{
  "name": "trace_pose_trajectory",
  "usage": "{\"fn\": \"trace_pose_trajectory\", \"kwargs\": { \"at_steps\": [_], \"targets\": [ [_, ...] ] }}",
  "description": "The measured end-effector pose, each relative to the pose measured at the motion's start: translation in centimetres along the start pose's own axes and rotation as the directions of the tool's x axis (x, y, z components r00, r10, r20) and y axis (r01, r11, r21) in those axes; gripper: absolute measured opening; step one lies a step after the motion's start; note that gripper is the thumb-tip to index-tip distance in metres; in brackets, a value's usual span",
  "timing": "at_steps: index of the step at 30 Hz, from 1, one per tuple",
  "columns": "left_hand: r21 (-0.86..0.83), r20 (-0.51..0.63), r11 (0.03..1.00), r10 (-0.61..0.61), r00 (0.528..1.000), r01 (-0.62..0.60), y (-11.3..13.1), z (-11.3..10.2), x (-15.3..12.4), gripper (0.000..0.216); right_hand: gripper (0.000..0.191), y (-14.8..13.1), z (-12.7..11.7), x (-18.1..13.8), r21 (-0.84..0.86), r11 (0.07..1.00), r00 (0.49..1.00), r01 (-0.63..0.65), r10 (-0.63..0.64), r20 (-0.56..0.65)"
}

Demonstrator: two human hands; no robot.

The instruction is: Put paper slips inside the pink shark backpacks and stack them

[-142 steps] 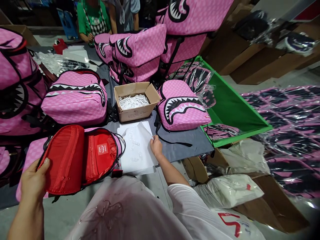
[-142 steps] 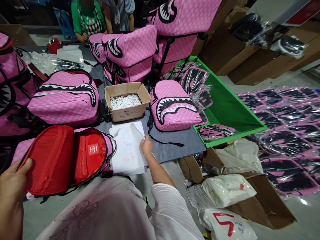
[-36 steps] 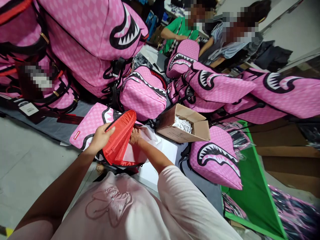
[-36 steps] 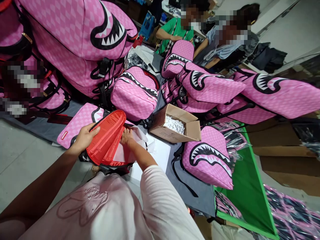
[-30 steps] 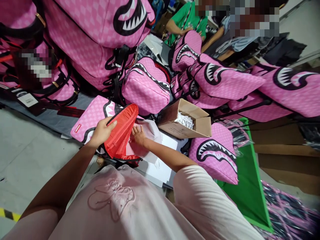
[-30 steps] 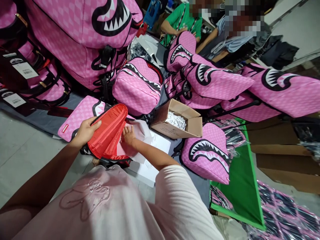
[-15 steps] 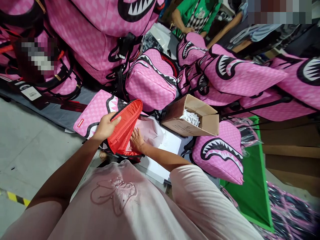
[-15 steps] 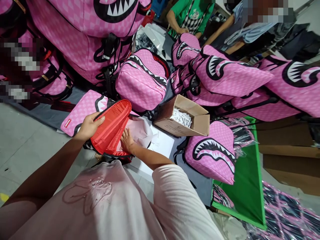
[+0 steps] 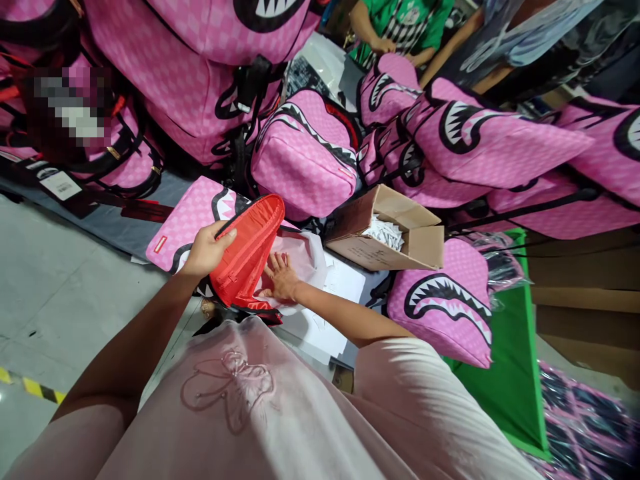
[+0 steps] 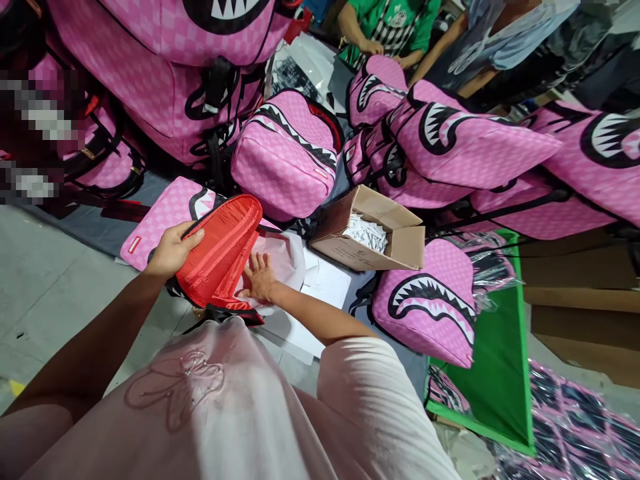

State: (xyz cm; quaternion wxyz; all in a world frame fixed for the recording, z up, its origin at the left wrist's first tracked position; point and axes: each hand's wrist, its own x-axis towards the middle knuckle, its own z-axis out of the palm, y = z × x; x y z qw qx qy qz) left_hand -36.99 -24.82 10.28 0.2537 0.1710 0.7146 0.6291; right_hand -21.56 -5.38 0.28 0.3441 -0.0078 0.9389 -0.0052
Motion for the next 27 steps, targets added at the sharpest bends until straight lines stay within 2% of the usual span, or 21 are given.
{"fn": "trace_pose_trajectory", "kwargs": {
  "at_steps": [2,4,9,12,15,19,21,24,26,27],
  "targets": [
    [0.013,-0.011,1.0,-0.011,1.0,0.011,0.2,-0.1,0.1,0.044,0.106,0.0,0.2,0.4,0.017,0.999,0.999,0.045,-0.045,0.01],
    [0.011,-0.019,1.0,-0.02,1.0,0.02,0.4,-0.1,0.1,0.045,0.103,-0.5,0.6,1.3,-0.002,0.997,0.997,0.071,-0.071,-0.029],
    [-0.012,-0.012,1.0,-0.02,1.0,0.02,0.5,0.1,0.0,0.048,0.094,-2.5,1.2,3.0,-0.046,0.997,0.99,0.057,-0.062,-0.127],
    [-0.009,-0.016,1.0,-0.019,1.0,0.019,0.5,0.0,-0.1,0.045,0.104,-2.1,1.3,2.0,-0.065,0.995,0.987,0.079,-0.087,-0.138],
    [-0.011,-0.025,1.0,-0.029,0.999,0.029,0.5,0.0,-0.1,0.044,0.102,-0.8,1.2,0.5,-0.088,0.989,0.98,0.12,-0.132,-0.149],
    [0.041,-0.018,0.999,-0.017,1.0,0.018,0.3,-0.3,0.1,0.046,0.098,-0.2,1.0,0.6,-0.058,0.998,0.982,0.012,-0.023,-0.189],
    [0.133,-0.027,0.991,-0.004,1.0,0.007,0.0,-1.3,0.3,0.045,0.1,-0.3,0.8,1.5,-0.045,0.999,0.987,-0.025,0.017,-0.157],
    [0.399,-0.097,0.914,-0.045,0.994,0.08,-0.4,-3.5,0.8,0.041,0.101,-0.5,0.7,2.5,-0.066,0.997,0.992,0.035,-0.043,-0.118],
    [0.635,-0.186,0.747,-0.098,0.978,0.196,-0.5,-4.4,0.9,0.044,0.101,-0.5,0.6,2.8,-0.074,0.996,0.987,0.048,-0.059,-0.15],
    [0.735,-0.226,0.641,-0.077,0.971,0.222,-0.5,-4.6,0.8,0.048,0.101,-0.5,0.6,2.9,-0.071,0.997,0.985,0.038,-0.049,-0.164]
  ]
}}
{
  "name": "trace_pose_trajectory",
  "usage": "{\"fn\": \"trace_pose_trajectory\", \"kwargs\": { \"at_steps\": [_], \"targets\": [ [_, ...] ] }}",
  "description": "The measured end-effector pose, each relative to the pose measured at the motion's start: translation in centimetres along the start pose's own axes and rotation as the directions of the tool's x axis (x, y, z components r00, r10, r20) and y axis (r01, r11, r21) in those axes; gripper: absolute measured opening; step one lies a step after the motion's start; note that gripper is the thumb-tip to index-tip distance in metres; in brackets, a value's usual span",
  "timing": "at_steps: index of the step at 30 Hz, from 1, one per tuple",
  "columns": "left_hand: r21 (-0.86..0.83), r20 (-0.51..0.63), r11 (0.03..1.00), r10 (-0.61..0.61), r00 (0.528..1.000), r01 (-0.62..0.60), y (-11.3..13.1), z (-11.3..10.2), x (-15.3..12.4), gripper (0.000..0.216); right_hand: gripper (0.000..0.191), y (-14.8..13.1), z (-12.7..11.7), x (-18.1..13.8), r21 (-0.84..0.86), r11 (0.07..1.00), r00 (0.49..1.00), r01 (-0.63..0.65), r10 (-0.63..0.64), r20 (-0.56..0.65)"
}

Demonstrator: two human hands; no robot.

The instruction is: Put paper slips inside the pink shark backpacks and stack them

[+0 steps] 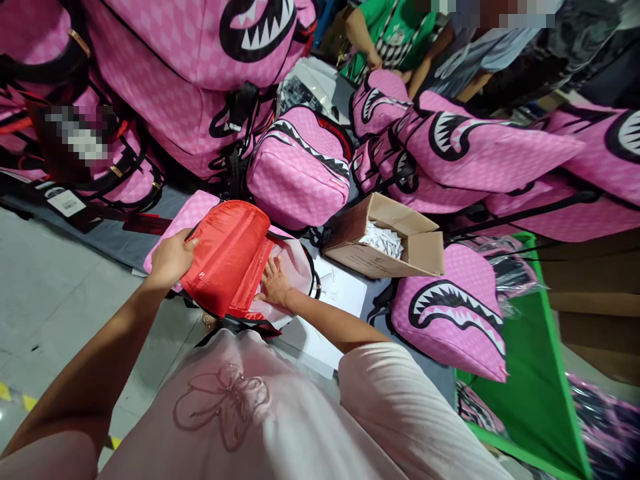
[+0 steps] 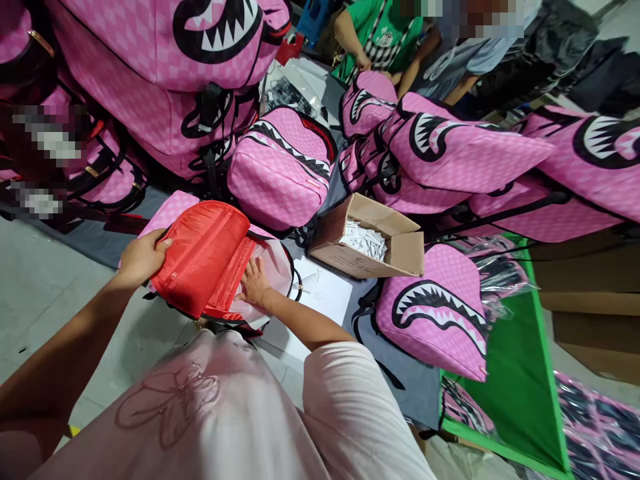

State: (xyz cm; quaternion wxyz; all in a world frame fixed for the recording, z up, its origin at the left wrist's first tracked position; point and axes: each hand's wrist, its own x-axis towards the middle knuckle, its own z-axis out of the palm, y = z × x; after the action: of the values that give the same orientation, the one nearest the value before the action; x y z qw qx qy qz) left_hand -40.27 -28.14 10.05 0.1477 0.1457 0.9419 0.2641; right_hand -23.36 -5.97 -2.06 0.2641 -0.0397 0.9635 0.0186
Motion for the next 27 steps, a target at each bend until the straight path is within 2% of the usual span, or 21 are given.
{"fn": "trace_pose_trajectory", "kwargs": {
  "at_steps": [1,2,3,4,6,7,8,9,10,13,15,16,17,18,19,20,21,23,24,25,27],
  "targets": [
    [0.124,-0.059,0.992,0.034,0.998,-0.026,0.0,0.1,-0.1,0.052,0.102,0.0,0.0,0.1,0.004,1.0,1.0,-0.011,0.011,-0.006],
    [0.219,-0.11,0.971,0.126,0.986,-0.1,0.2,0.3,-0.4,0.055,0.101,-0.1,0.0,0.2,0.011,1.0,1.0,-0.014,0.014,-0.005],
    [0.282,-0.134,0.935,0.262,0.956,-0.217,0.4,0.5,-0.6,0.056,0.1,-0.2,-0.1,0.2,0.02,1.0,1.0,-0.008,0.008,0.002],
    [0.319,-0.116,0.875,0.418,0.901,-0.365,0.6,0.8,-0.9,0.057,0.099,-0.3,-0.2,0.2,0.033,0.999,1.0,0.004,-0.004,0.004],
    [0.326,0.019,0.694,0.674,0.738,-0.642,0.7,1.3,-1.3,0.055,0.096,-0.2,-0.3,-0.3,0.06,0.998,0.999,0.034,-0.033,-0.022],
    [0.304,0.108,0.603,0.747,0.656,-0.737,0.5,1.4,-1.4,0.051,0.095,0.1,-0.4,-0.8,0.071,0.996,0.998,0.047,-0.044,-0.046],
    [0.282,0.195,0.539,0.778,0.598,-0.794,0.3,1.3,-1.3,0.048,0.093,0.4,-0.4,-1.5,0.079,0.995,0.996,0.058,-0.052,-0.078],
    [0.277,0.275,0.523,0.76,0.588,-0.806,0.0,1.3,-1.1,0.045,0.089,1.0,-0.4,-2.4,0.088,0.994,0.991,0.065,-0.054,-0.12],
    [0.295,0.345,0.55,0.702,0.624,-0.782,-0.2,1.2,-0.8,0.043,0.083,1.7,-0.3,-3.4,0.098,0.993,0.984,0.063,-0.045,-0.171],
    [0.419,0.443,0.689,0.412,0.796,-0.591,1.1,2.1,0.3,0.037,0.053,4.4,0.1,-6.6,0.165,0.985,0.942,-0.047,0.099,-0.322],
    [0.479,0.372,0.765,0.268,0.889,-0.431,4.1,4.0,0.6,0.038,0.041,6.1,0.3,-8.2,0.224,0.961,0.903,-0.16,0.235,-0.36],
    [0.482,0.29,0.801,0.236,0.927,-0.355,6.0,5.3,0.6,0.042,0.041,6.8,0.4,-8.7,0.242,0.95,0.891,-0.196,0.275,-0.361],
    [0.454,0.155,0.857,0.193,0.969,-0.243,8.2,6.8,0.5,0.044,0.042,7.3,0.5,-9.1,0.25,0.945,0.888,-0.212,0.293,-0.355],
    [0.392,-0.007,0.903,0.195,0.981,-0.176,10.2,8.4,0.2,0.045,0.044,7.6,0.5,-9.3,0.25,0.945,0.892,-0.213,0.292,-0.345],
    [0.322,-0.117,0.929,0.232,0.966,-0.184,12.0,9.8,-0.1,0.045,0.047,7.7,0.5,-9.4,0.245,0.947,0.9,-0.207,0.283,-0.331],
    [0.254,-0.151,0.933,0.3,0.942,-0.256,13.3,11.1,-0.4,0.045,0.05,7.8,0.4,-9.4,0.239,0.949,0.908,-0.205,0.276,-0.316],
    [0.194,-0.136,0.916,0.379,0.915,-0.35,14.0,12.1,-0.6,0.047,0.051,7.9,0.4,-9.5,0.236,0.949,0.912,-0.211,0.278,-0.302],
    [0.083,-0.067,0.899,0.435,0.898,-0.43,13.6,13.0,-0.3,0.047,0.051,8.2,0.4,-9.7,0.239,0.945,0.914,-0.224,0.289,-0.287],
    [0.04,-0.075,0.924,0.381,0.921,-0.379,12.8,12.9,0.2,0.044,0.05,8.5,0.4,-9.9,0.244,0.944,0.912,-0.221,0.289,-0.291],
    [0.006,-0.116,0.963,0.27,0.956,-0.271,11.9,12.5,1.0,0.039,0.048,8.8,0.5,-10.1,0.248,0.946,0.912,-0.209,0.28,-0.299],
    [-0.061,-0.195,0.996,0.051,0.98,-0.064,10.5,11.7,2.6,0.033,0.044,9.5,0.5,-10.4,0.242,0.953,0.918,-0.18,0.251,-0.307]
  ]
}}
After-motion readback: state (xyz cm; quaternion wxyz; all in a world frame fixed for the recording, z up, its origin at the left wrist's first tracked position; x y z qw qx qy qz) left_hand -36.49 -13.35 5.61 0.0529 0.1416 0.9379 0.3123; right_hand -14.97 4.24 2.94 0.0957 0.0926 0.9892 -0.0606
